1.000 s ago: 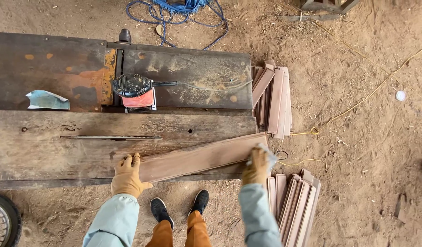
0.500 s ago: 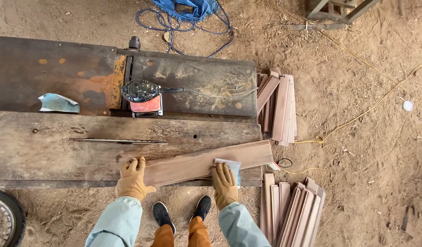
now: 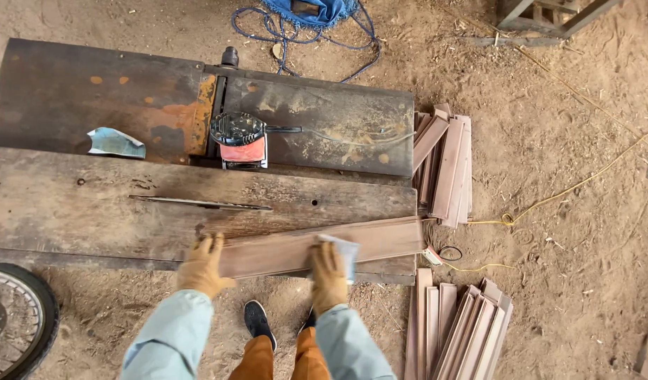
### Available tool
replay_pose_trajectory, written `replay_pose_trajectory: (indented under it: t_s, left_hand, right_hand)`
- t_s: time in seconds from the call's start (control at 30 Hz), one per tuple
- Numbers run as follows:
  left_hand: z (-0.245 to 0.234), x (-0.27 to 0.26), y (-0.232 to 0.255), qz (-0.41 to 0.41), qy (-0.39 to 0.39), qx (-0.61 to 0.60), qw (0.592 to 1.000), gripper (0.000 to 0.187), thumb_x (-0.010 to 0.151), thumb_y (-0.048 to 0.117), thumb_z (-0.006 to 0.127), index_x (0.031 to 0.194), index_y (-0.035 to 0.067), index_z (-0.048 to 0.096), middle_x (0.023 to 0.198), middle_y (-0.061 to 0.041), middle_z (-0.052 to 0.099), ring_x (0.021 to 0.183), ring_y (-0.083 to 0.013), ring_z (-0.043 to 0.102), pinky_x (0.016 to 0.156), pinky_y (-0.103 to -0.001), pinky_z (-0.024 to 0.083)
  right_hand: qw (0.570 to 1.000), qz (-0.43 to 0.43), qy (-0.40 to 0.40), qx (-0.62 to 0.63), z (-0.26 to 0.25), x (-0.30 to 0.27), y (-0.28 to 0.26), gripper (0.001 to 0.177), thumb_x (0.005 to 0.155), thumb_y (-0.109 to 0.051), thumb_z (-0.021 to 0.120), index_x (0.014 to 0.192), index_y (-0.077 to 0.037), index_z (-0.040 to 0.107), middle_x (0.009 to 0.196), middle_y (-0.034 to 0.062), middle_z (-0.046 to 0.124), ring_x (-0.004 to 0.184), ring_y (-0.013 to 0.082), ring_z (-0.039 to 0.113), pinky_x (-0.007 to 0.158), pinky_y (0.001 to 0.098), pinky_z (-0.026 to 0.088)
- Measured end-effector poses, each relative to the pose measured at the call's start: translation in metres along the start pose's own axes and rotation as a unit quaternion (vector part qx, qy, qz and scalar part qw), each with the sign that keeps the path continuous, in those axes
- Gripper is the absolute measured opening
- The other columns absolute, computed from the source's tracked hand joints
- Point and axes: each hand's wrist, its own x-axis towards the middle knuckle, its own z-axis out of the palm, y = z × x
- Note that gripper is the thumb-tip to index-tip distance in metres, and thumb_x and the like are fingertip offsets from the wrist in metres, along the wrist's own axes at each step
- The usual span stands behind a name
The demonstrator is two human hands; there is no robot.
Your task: Sanding a long piece of wood by hand and then with an electric orbital sander.
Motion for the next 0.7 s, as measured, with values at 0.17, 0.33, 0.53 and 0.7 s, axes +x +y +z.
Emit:
replay_pose_trajectory:
  t_s: [0.17, 0.33, 0.53, 0.7]
  left_hand:
    - [0.002, -0.01, -0.041, -0.035, -0.012, 0.077, 0.996, 0.141, 0.065, 0.076, 0.082, 0.165, 0.023, -0.002, 0.174, -0.005, 0.008, 0.159, -0.0278, 0.012, 0.133, -0.043, 0.012]
    - [-0.049, -0.057, 0.064, 0.006, 0.001, 0.085, 0.996, 0.145, 0.071, 0.082, 0.073, 0.162, 0.011, -0.016, 0.171, -0.019, -0.019, 0.158, -0.0338, -0.013, 0.127, -0.052, -0.001]
    - [-0.001, -0.018, 0.102, 0.122, 0.045, 0.04, 0.991, 0.126, 0.08, 0.08, 0.062, 0.163, 0.02, -0.013, 0.172, -0.011, -0.014, 0.158, -0.0322, -0.01, 0.125, -0.062, -0.003]
    - [0.005, -0.012, 0.1, 0.132, 0.075, 0.024, 0.988, 0.119, 0.082, 0.081, 0.056, 0.162, 0.023, -0.01, 0.172, -0.008, -0.01, 0.158, -0.0327, -0.008, 0.122, -0.066, -0.002]
  right_hand:
    - [0.878, -0.122, 0.304, 0.35, 0.024, -0.006, -0.018, 0.057, 0.09, -0.003, 0.054, 0.146, -0.013, 0.058, 0.155, 0.0116, 0.047, 0.144, 0.0298, 0.041, 0.121, 0.0504, 0.026]
    - [0.878, -0.121, 0.259, 0.383, 0.034, -0.002, -0.005, 0.056, 0.091, -0.004, 0.056, 0.146, -0.014, 0.057, 0.156, 0.0083, 0.046, 0.146, 0.03, 0.039, 0.124, 0.0493, 0.028]
    - [0.944, -0.063, 0.12, 0.302, 0.07, 0.011, 0.064, 0.074, 0.086, 0.016, 0.047, 0.153, -0.016, 0.048, 0.156, 0.0089, 0.045, 0.142, 0.0285, 0.041, 0.123, 0.0449, 0.032]
    - [0.891, 0.156, 0.197, 0.378, 0.051, 0.011, 0.144, 0.057, 0.094, 0.017, 0.041, 0.14, -0.014, 0.057, 0.147, 0.0046, 0.058, 0.14, 0.0183, 0.052, 0.123, 0.0348, 0.041]
